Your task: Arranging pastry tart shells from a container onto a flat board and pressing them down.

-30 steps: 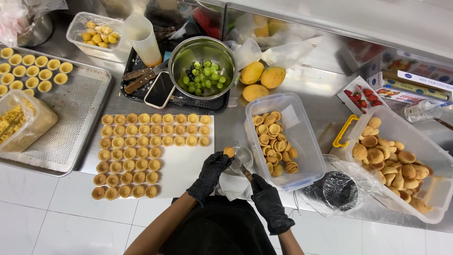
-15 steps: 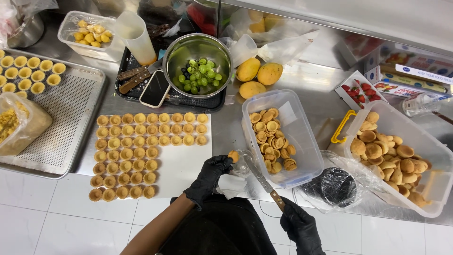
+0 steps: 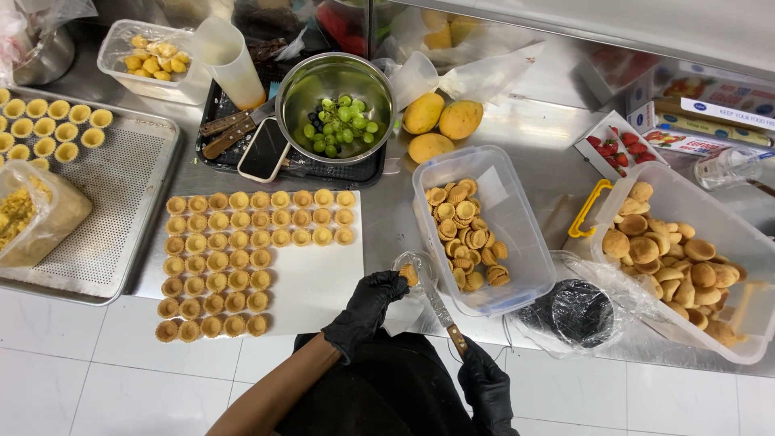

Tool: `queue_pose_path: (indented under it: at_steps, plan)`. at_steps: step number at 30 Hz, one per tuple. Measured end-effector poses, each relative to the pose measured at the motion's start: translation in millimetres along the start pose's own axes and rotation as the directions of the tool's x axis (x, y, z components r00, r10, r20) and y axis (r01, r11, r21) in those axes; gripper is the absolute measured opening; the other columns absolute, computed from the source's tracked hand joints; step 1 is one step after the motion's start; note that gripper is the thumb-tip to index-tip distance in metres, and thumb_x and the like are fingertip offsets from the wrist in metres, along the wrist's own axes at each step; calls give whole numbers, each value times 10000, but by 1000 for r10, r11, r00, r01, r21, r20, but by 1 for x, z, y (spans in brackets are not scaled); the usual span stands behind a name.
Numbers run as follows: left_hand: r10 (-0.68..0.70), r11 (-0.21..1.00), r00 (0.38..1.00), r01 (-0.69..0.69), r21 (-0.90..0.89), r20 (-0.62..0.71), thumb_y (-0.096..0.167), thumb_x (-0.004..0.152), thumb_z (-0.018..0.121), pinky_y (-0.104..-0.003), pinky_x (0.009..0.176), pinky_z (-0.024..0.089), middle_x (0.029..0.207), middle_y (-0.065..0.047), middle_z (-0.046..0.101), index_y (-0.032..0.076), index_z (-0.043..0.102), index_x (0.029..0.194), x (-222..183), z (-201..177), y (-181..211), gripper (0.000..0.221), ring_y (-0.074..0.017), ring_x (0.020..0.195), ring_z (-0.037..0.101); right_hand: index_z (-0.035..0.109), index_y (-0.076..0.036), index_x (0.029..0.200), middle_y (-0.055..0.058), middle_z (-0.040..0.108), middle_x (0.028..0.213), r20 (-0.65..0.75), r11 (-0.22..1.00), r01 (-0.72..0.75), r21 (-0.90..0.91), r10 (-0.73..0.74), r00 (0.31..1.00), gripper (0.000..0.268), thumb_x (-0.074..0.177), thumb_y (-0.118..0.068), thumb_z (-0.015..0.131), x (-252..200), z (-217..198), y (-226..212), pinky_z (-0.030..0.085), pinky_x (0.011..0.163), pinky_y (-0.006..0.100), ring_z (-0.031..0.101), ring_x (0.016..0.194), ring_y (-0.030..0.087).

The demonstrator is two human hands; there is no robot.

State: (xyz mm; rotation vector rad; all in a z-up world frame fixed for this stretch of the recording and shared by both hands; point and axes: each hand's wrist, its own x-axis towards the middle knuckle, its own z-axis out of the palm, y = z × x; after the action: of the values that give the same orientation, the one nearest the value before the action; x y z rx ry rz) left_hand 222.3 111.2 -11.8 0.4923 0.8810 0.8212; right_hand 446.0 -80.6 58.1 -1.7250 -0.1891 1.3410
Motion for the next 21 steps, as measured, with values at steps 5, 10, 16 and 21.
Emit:
queue_pose_path:
  at_steps: [5,10,16,21]
  plan:
    - [76,988,997,-79,132,26,117,897,757,-285,780,566,861,-63,762,-22,761,1090,-8,9,15,237,-145,792,689,645,-118,1388,-11,587,636,95,908,315,-276,-300,949,425,973,-198,601,21,-2,35,454,542,233,517,567,68]
    - [348,856,921,-388,341,176,111,918,773,-307,804,563,961,-61,714,17,747,1083,-21,40,39,192,-168,884,677,666,-87,1371,11,599,660,49,932,200,-302,-194,980,402,985,-188,617,25,4,37,462,582,256,532,605,93]
    - [519,9,498,-816,578,695,122,944,712,-413,722,530,977,-94,633,71,729,1185,-65,39,72,247,-303,871,645,697,-36,1314,8,563,650,42,996,16,86,-20,999,383,968,-183,628,6,13,-6,351,455,263,452,499,94]
    - [509,-296,571,-587,754,644,257,917,738,-468,560,486,821,-96,635,111,722,1021,-73,-44,82,181,-325,741,612,736,-73,1270,30,503,585,-35,997,-64,45,66,997,361,966,-239,635,2,9,-22,247,362,285,365,391,104]
